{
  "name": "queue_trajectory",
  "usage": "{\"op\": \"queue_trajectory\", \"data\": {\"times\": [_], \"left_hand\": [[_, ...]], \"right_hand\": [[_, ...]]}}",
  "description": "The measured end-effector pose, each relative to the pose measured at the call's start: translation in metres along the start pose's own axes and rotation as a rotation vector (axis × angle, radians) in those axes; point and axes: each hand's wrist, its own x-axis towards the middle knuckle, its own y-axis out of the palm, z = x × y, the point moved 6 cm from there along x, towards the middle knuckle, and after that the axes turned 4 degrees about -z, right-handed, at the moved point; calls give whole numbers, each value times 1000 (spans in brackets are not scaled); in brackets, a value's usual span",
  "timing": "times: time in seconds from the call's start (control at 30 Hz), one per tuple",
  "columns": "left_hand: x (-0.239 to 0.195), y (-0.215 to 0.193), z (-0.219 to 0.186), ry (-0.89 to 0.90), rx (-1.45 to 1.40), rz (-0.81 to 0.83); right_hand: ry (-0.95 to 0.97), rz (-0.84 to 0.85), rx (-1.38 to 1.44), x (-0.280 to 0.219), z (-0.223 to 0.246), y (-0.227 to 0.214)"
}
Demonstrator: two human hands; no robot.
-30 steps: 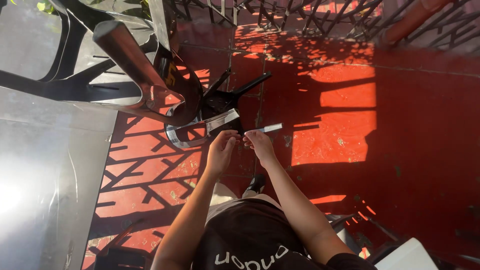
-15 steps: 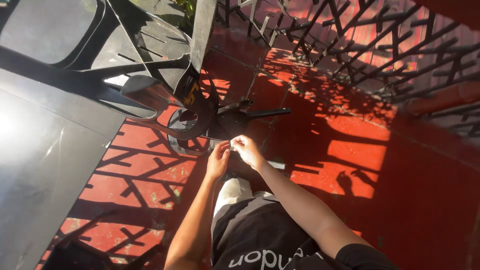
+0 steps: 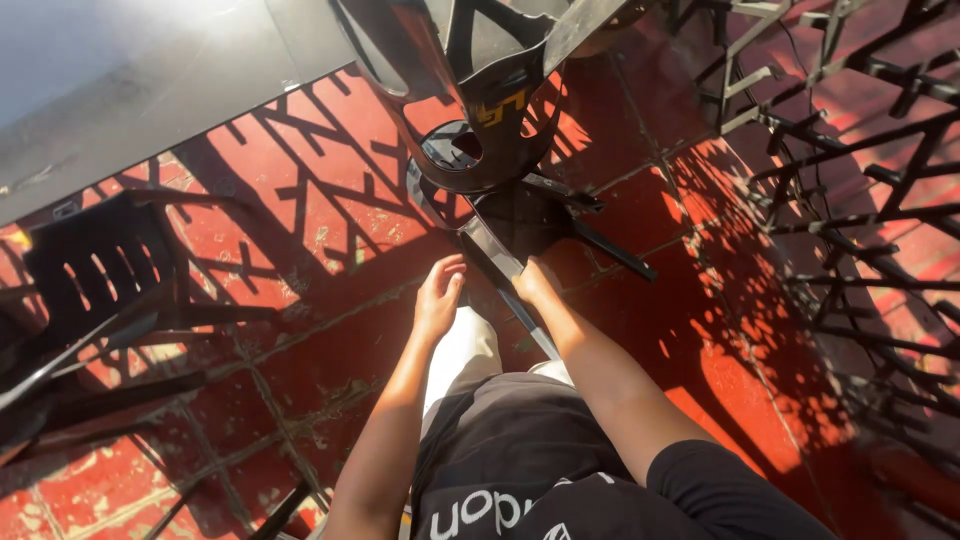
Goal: The recorder is wiping down and organizing plastic chairs in an outdoor restaurant patio.
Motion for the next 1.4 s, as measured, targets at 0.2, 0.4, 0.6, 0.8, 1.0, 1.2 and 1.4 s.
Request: {"op": "queue_trajectory", "data": {"times": [0.2,0.4,0.6,0.8,1.0,1.2,1.4], "left_hand": [[-119,31,42,-6,-122,-148],[-135,53,62,83,-98,-236],[-157,76,26,-40,-63,-329],[-193,122,27,-129,-18,-288],[-242,141,98,-410,-3,-412],[-269,165,109,-320,-22,-367],[-321,173,170,-442,148,-154]], "right_hand": [[-186,74,-115,-10,8,10],[-100,-32,-197,37,-7,27],[-203,-156,-10,-34,-32,-72],[-365,-132,136,-136,-78,-143],[-750,-171,64,-248,-68,-190],[-1125,-334,3,-363,-40,-230],[-1198,-365,136,-511,-40,-323]]}}
